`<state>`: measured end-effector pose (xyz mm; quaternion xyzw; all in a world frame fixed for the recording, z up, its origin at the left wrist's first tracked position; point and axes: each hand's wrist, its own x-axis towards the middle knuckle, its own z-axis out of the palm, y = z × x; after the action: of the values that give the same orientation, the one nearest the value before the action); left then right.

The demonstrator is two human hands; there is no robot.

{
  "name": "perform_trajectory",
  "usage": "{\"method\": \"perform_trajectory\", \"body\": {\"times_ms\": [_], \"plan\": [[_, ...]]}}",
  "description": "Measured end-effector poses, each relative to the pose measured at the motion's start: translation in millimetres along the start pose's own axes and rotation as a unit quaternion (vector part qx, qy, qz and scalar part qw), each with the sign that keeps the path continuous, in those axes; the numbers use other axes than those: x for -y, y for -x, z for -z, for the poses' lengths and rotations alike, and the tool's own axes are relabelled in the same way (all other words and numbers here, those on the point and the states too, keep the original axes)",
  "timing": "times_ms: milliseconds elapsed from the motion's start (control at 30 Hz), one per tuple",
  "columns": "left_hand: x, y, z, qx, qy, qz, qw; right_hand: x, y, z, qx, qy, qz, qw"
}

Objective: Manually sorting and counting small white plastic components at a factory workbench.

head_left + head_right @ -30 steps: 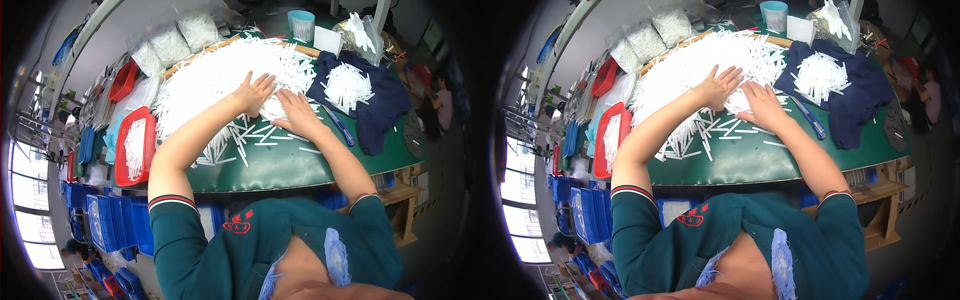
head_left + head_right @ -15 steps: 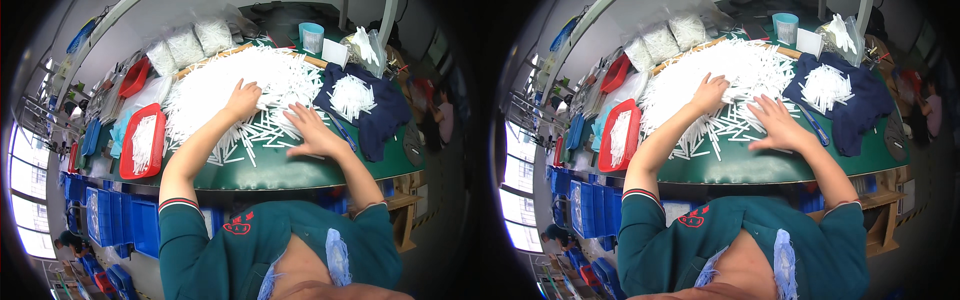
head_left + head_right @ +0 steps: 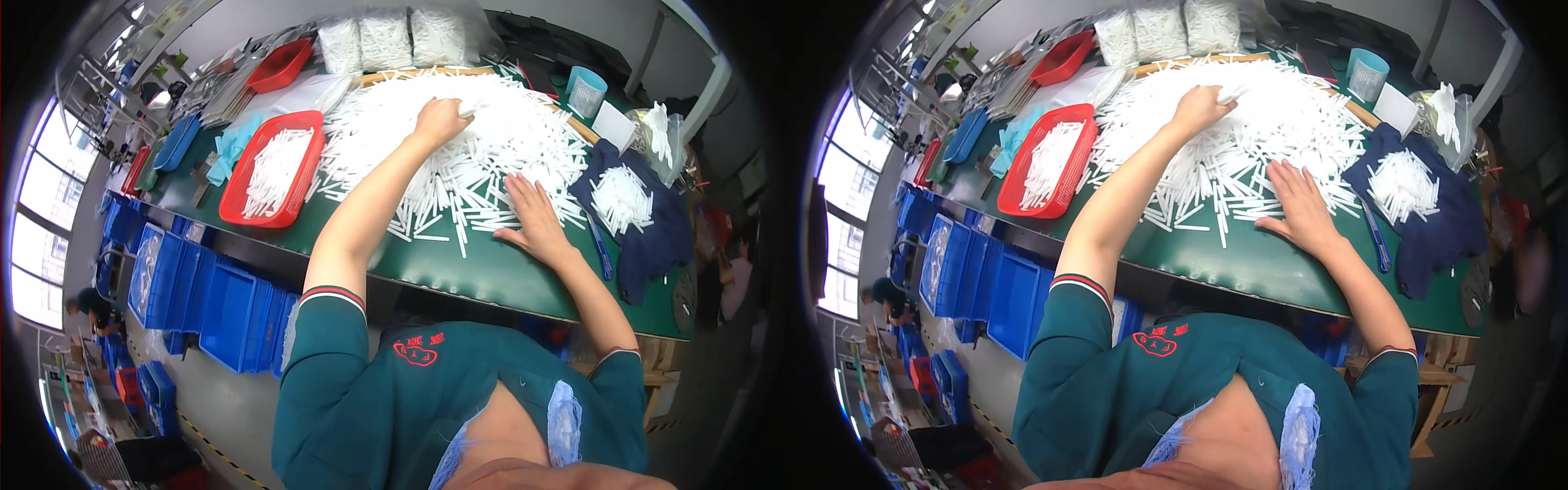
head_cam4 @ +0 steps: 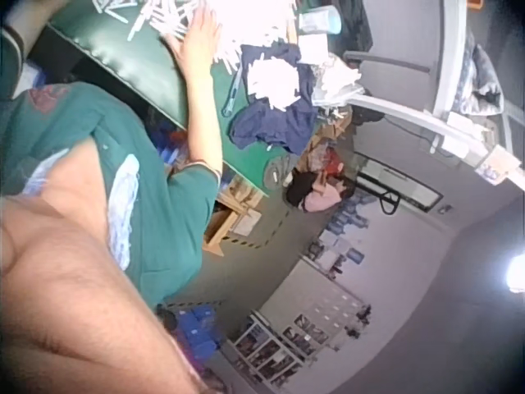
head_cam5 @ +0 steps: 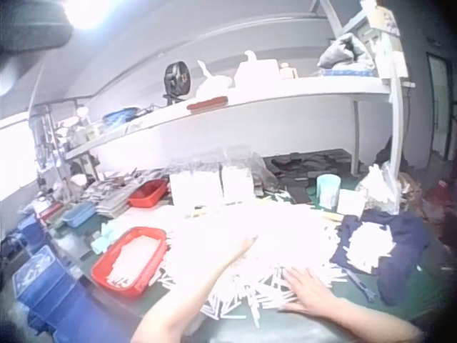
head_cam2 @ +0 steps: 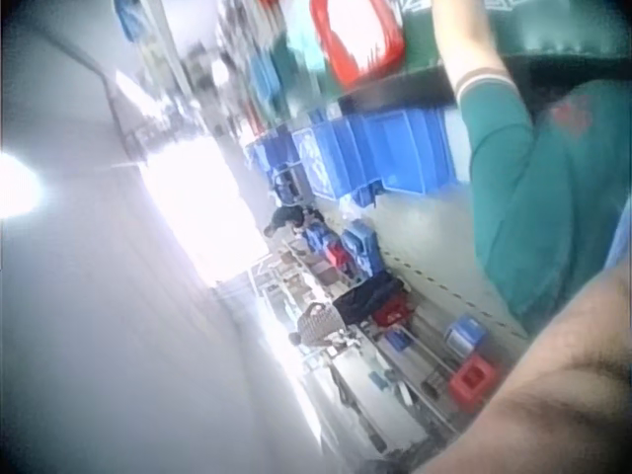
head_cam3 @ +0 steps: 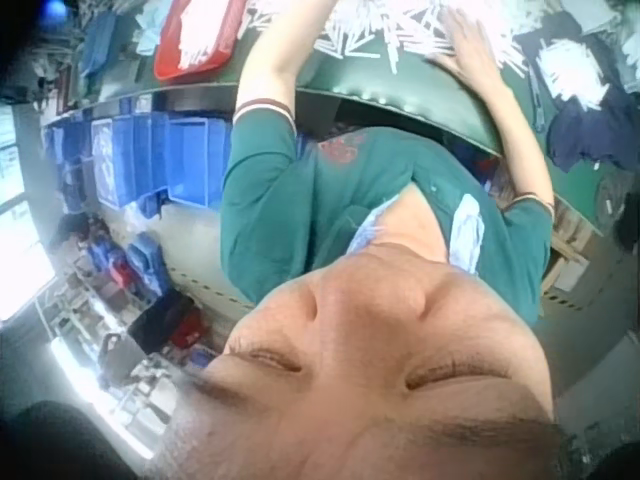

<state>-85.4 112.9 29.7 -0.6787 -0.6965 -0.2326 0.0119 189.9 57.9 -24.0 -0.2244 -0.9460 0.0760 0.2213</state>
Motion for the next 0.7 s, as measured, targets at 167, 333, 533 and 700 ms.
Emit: {"method": "perform_trajectory", "body": {"times_ms": [167,333,533,700], "plan": [[-6.6,9.2,1.0,0.129,0.535,0.111,0.828,-10.6,-66.5,8.4,-0.129,-0.067,-0.014,0.989],[-23.5,29.3,-9.1,0.233,0.634,0.181,0.715,-18.2,-122.7,14.8,-0.036,-0.291,-0.097,0.951],[-31.9,35.2,-25.1,0.212,0.736,0.256,0.590,-23.0,-116.5,11.9,0.019,-0.193,-0.009,0.981],[-38.5,34.4,-40.6,0.226,0.740,0.240,0.587,-10.1,-109.8,21.0,-0.005,-0.053,0.067,0.996]]}}
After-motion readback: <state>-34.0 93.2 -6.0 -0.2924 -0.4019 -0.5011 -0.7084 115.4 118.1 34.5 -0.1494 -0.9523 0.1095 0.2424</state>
